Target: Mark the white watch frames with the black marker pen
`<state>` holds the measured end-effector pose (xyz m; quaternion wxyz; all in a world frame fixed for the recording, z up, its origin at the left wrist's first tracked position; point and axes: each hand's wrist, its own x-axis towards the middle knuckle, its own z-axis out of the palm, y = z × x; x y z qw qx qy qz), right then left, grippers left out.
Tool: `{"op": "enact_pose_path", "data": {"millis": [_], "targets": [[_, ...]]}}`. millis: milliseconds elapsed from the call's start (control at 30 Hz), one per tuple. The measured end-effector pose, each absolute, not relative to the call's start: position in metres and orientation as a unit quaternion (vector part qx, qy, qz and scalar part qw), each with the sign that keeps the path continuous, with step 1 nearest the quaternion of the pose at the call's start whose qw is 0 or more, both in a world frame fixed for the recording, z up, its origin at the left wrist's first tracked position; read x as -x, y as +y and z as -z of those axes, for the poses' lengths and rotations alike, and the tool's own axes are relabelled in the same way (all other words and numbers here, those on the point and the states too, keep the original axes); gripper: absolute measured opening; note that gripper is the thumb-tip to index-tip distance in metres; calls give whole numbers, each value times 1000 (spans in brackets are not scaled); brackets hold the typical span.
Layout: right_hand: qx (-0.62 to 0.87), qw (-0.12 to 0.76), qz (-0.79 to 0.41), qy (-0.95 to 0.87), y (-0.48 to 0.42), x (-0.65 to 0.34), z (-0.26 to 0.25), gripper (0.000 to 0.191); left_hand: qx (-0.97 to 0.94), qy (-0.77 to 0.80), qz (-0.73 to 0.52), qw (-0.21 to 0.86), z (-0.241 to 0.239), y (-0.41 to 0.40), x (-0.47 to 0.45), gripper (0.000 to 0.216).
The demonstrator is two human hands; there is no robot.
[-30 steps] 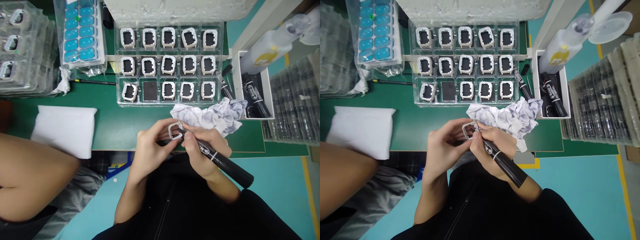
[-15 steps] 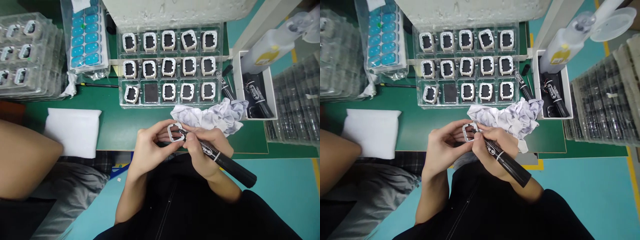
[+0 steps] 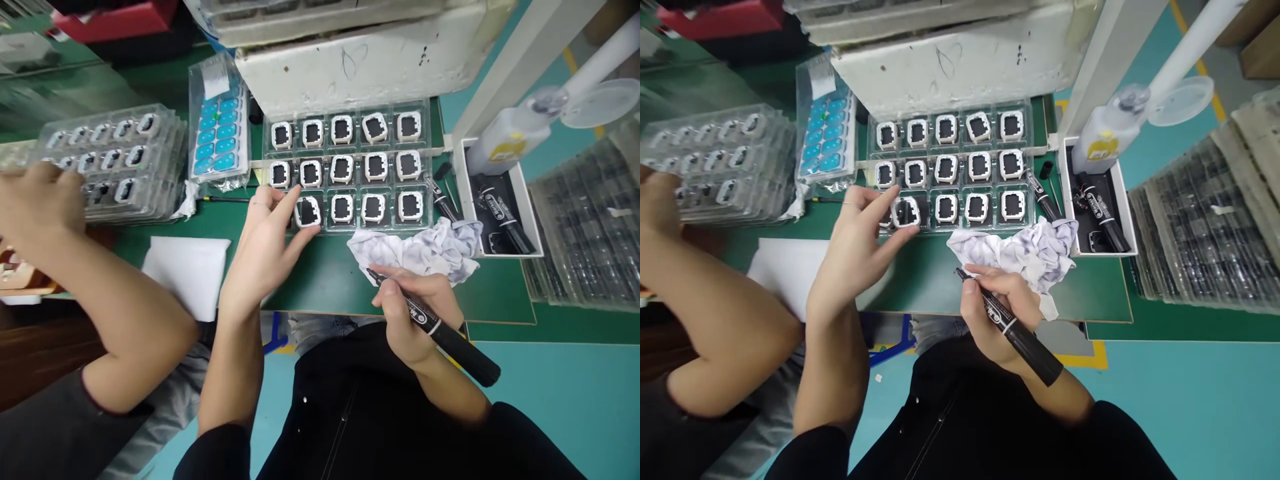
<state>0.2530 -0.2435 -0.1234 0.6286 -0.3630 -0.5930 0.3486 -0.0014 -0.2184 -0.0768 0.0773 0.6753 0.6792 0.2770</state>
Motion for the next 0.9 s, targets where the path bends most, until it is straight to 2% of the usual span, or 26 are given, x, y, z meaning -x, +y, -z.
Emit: {"op": "enact_pose_path", "data": {"millis": [100, 333, 600, 733, 900], "targets": [[367, 633, -342, -590, -243, -252, 123, 19, -703, 676, -207, 77, 78, -203, 10, 54], [367, 634, -307, -607, -241, -249, 119, 16, -697, 671, -252, 6, 80, -186, -27, 23], [359, 637, -307, -609, -241, -249, 121, 13, -700, 670, -245, 36, 89, -162, -38, 30], [361, 644, -314, -596, -243, -249, 125, 14, -678, 674, -290, 54, 76, -174, -39, 29], [351, 657, -314, -589, -242, -248, 123, 15, -590, 643, -461, 164, 68, -220, -46, 39]]}}
